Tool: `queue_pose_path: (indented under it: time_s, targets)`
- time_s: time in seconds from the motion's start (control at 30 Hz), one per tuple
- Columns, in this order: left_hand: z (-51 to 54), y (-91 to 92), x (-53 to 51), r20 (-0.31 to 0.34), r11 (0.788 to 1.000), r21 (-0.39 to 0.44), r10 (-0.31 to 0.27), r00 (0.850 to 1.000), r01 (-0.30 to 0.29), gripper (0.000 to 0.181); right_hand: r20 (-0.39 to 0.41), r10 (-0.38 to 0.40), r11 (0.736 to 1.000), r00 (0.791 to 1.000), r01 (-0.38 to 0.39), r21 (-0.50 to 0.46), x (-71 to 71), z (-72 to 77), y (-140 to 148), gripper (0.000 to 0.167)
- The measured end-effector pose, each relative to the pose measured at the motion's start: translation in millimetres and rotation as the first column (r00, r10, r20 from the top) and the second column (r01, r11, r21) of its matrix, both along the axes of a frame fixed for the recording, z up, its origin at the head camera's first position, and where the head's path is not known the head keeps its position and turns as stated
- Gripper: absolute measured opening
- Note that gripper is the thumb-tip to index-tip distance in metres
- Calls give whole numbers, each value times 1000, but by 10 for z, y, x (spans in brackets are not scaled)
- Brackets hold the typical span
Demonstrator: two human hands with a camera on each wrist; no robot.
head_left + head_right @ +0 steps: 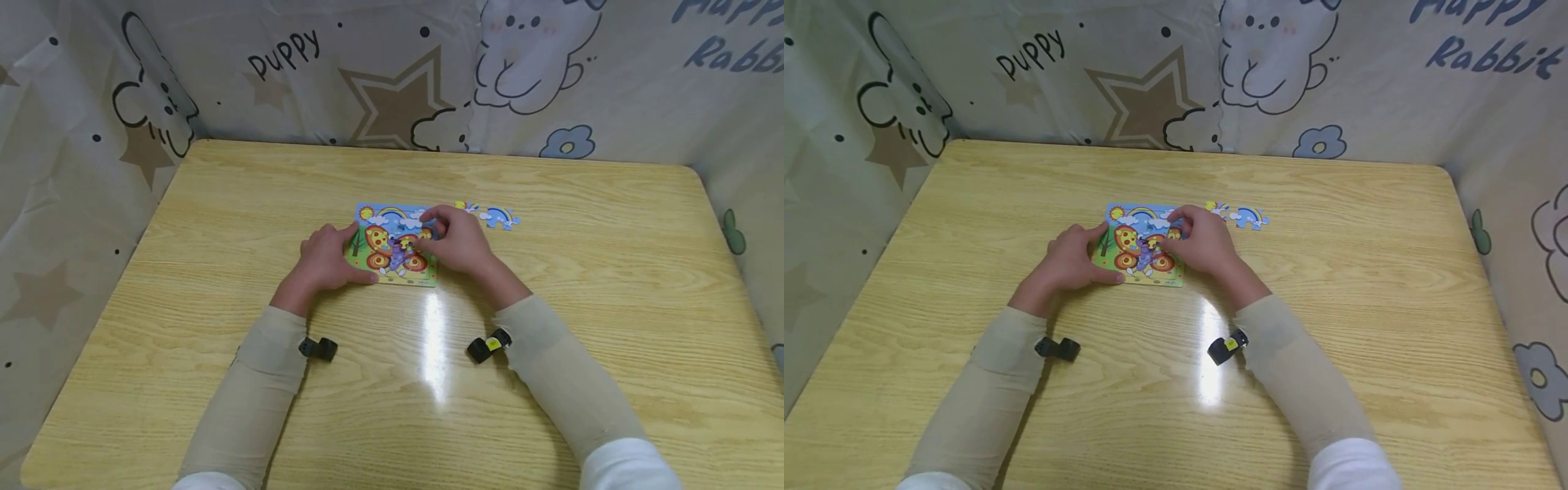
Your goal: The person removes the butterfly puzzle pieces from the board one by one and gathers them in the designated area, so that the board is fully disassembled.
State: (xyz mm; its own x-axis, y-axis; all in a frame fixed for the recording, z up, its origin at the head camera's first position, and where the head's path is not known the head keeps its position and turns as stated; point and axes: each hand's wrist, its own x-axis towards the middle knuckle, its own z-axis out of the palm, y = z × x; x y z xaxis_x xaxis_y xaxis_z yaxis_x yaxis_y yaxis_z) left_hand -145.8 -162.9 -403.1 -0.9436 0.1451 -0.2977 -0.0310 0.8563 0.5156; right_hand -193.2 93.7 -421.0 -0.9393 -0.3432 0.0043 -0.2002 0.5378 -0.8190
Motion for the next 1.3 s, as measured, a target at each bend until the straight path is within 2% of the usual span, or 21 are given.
queue_pose_path:
  time_s: [0.27,0.7,0.97,1.3]
  targets:
    - [-22,0,-5,-2,1000,1,-3,1000,3,112,-45,-10,998,999,8,-60,87,77,108,37]
    - [-26,-9,-9,6,1000,9,-3,1000,3,113,-80,-97,986,992,84,-147,156,90,304,35]
    - [-35,-8,-11,6,1000,8,-1,1000,1,112,-107,-148,981,983,132,-146,151,98,522,35]
    - [-32,-8,-9,-3,1000,9,-3,1000,3,113,-67,-208,972,976,198,-129,171,109,800,37]
